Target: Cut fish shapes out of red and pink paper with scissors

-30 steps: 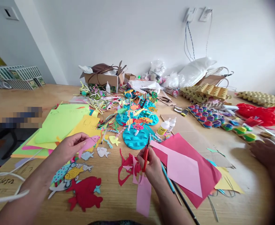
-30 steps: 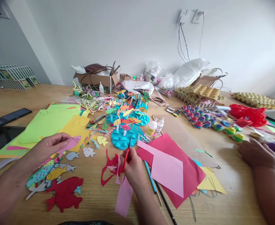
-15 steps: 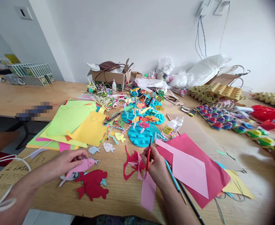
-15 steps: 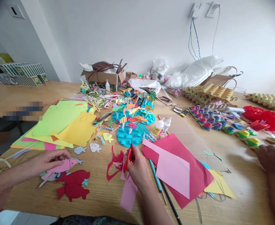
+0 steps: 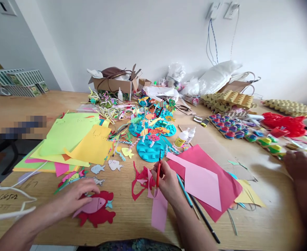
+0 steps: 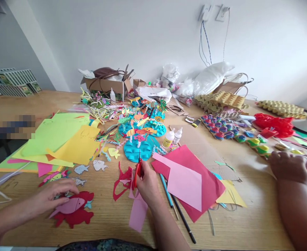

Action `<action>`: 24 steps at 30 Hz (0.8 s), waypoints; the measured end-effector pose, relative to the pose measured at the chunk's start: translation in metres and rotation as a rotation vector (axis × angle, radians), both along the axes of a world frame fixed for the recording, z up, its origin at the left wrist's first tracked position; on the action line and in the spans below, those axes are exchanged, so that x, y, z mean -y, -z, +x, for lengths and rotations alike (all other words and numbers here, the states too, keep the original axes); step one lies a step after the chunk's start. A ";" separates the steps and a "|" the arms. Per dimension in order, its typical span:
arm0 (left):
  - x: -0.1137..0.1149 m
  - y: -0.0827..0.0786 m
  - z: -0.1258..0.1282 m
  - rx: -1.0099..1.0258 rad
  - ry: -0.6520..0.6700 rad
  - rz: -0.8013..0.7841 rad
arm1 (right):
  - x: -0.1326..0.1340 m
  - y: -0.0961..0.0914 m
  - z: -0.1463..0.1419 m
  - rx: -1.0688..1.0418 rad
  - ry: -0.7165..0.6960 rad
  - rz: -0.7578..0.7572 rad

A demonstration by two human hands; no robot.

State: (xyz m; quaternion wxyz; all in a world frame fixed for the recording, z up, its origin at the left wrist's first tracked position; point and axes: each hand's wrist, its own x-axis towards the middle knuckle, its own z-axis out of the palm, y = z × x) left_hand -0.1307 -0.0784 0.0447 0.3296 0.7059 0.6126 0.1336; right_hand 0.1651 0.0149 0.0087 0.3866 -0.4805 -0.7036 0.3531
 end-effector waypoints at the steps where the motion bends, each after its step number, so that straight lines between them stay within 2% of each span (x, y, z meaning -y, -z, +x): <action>1: -0.002 -0.005 0.001 -0.002 -0.007 0.019 | -0.001 -0.001 0.002 -0.005 0.007 -0.006; 4: -0.009 -0.024 0.014 0.016 -0.003 -0.011 | -0.002 -0.013 0.012 -0.019 0.021 -0.034; 6: -0.015 -0.031 0.034 0.047 0.053 -0.017 | 0.002 -0.025 0.023 0.021 0.006 -0.060; 8: -0.020 -0.030 0.062 0.067 0.194 -0.055 | 0.009 -0.036 0.035 0.239 -0.029 -0.082; 11: -0.025 -0.016 0.109 0.049 0.396 0.034 | 0.023 -0.038 0.049 0.466 -0.072 -0.091; 13: -0.026 -0.004 0.135 0.029 0.571 0.074 | 0.032 -0.029 0.053 0.503 -0.097 -0.093; 15: -0.028 0.007 0.153 -0.019 0.667 0.108 | 0.039 -0.016 0.053 0.520 -0.077 -0.100; 19: -0.029 0.024 0.165 -0.080 0.698 0.172 | 0.049 -0.001 0.047 0.566 -0.039 -0.038; 24: -0.027 0.037 0.165 -0.094 0.650 0.161 | 0.055 -0.001 0.039 0.620 -0.041 -0.052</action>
